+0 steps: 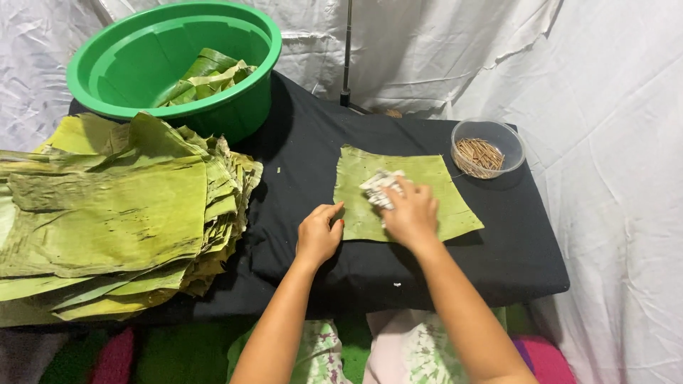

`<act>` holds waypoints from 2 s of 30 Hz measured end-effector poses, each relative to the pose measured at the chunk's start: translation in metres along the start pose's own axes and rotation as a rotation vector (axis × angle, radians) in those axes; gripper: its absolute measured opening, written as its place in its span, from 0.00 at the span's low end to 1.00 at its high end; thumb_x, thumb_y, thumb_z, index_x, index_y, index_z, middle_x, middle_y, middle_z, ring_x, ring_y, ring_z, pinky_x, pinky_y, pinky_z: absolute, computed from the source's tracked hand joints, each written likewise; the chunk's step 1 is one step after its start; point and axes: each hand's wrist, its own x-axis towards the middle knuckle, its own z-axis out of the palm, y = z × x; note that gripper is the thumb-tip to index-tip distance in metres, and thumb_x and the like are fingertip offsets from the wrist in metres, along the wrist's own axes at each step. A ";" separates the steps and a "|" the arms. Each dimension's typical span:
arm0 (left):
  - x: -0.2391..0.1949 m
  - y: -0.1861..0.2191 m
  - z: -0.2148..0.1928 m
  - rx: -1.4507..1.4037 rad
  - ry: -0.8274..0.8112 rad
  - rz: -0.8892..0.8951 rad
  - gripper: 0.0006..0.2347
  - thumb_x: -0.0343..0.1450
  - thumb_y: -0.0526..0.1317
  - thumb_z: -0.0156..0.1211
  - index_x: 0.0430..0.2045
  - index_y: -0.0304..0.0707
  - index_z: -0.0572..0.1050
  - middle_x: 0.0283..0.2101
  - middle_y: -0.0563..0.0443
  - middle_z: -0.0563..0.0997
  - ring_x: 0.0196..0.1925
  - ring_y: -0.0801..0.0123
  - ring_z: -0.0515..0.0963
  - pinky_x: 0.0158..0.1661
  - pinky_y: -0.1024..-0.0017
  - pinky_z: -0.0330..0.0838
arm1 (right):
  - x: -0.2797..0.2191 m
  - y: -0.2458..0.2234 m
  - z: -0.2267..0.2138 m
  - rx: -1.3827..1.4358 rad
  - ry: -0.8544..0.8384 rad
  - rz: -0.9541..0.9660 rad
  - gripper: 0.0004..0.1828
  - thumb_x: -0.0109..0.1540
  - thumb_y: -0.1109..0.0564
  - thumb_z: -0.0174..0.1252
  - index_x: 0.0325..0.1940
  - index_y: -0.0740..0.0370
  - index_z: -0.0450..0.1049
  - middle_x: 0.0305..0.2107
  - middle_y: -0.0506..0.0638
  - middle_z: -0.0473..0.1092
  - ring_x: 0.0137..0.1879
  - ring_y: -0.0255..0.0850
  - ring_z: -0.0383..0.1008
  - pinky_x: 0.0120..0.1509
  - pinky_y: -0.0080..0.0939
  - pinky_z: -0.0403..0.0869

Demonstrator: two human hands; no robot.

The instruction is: A person is cleaning banana leaves by wiping each one with a white cloth and then stacking them neatly on a table.

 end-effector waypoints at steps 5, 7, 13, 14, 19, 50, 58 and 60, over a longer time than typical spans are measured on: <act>-0.001 0.007 -0.007 -0.029 -0.026 -0.037 0.19 0.70 0.33 0.57 0.56 0.43 0.78 0.50 0.46 0.83 0.54 0.50 0.81 0.53 0.58 0.77 | 0.017 -0.022 -0.019 0.019 -0.342 0.087 0.27 0.62 0.38 0.56 0.67 0.31 0.70 0.70 0.42 0.59 0.68 0.57 0.59 0.65 0.63 0.65; -0.003 0.008 -0.007 -0.054 -0.032 -0.048 0.19 0.70 0.33 0.56 0.56 0.41 0.78 0.50 0.45 0.83 0.54 0.49 0.81 0.53 0.58 0.77 | 0.024 -0.006 -0.014 0.013 -0.365 0.116 0.28 0.62 0.38 0.56 0.68 0.31 0.69 0.72 0.42 0.58 0.69 0.57 0.59 0.66 0.64 0.64; 0.000 0.001 -0.001 -0.169 0.063 -0.008 0.19 0.68 0.29 0.58 0.53 0.39 0.80 0.45 0.45 0.85 0.51 0.50 0.82 0.48 0.61 0.79 | 0.024 0.056 -0.008 -0.072 -0.320 0.266 0.28 0.63 0.36 0.54 0.69 0.29 0.69 0.73 0.40 0.57 0.69 0.58 0.58 0.64 0.64 0.64; -0.001 0.001 -0.001 -0.181 0.076 -0.004 0.18 0.67 0.29 0.58 0.53 0.38 0.80 0.45 0.45 0.85 0.50 0.50 0.83 0.48 0.61 0.80 | 0.022 0.062 -0.013 -0.089 -0.309 0.303 0.28 0.63 0.37 0.53 0.69 0.28 0.69 0.73 0.40 0.56 0.69 0.57 0.58 0.64 0.63 0.64; -0.002 0.000 0.000 -0.202 0.107 -0.011 0.17 0.66 0.29 0.59 0.50 0.39 0.82 0.42 0.45 0.85 0.48 0.51 0.83 0.46 0.62 0.80 | 0.013 0.075 -0.011 -0.070 -0.271 0.373 0.26 0.63 0.37 0.52 0.67 0.27 0.70 0.72 0.35 0.56 0.68 0.52 0.57 0.64 0.57 0.64; 0.001 -0.006 -0.001 -0.232 0.103 -0.021 0.12 0.65 0.29 0.60 0.39 0.39 0.85 0.37 0.46 0.85 0.43 0.53 0.84 0.41 0.64 0.81 | 0.060 0.063 0.019 -0.142 -0.072 0.284 0.22 0.61 0.42 0.56 0.59 0.37 0.77 0.66 0.36 0.66 0.62 0.52 0.61 0.58 0.57 0.66; 0.004 -0.010 0.004 -0.173 0.114 0.009 0.12 0.65 0.32 0.60 0.40 0.39 0.85 0.37 0.45 0.85 0.41 0.53 0.84 0.40 0.64 0.80 | 0.021 0.015 0.021 -0.130 0.195 0.022 0.23 0.54 0.52 0.58 0.55 0.49 0.78 0.63 0.42 0.70 0.55 0.58 0.66 0.53 0.63 0.70; 0.003 -0.010 0.004 -0.137 0.109 0.027 0.12 0.65 0.32 0.60 0.41 0.38 0.85 0.37 0.44 0.84 0.41 0.50 0.83 0.41 0.61 0.80 | -0.003 -0.013 0.015 -0.010 0.007 -0.016 0.21 0.58 0.48 0.57 0.56 0.47 0.78 0.63 0.42 0.69 0.58 0.57 0.66 0.54 0.61 0.71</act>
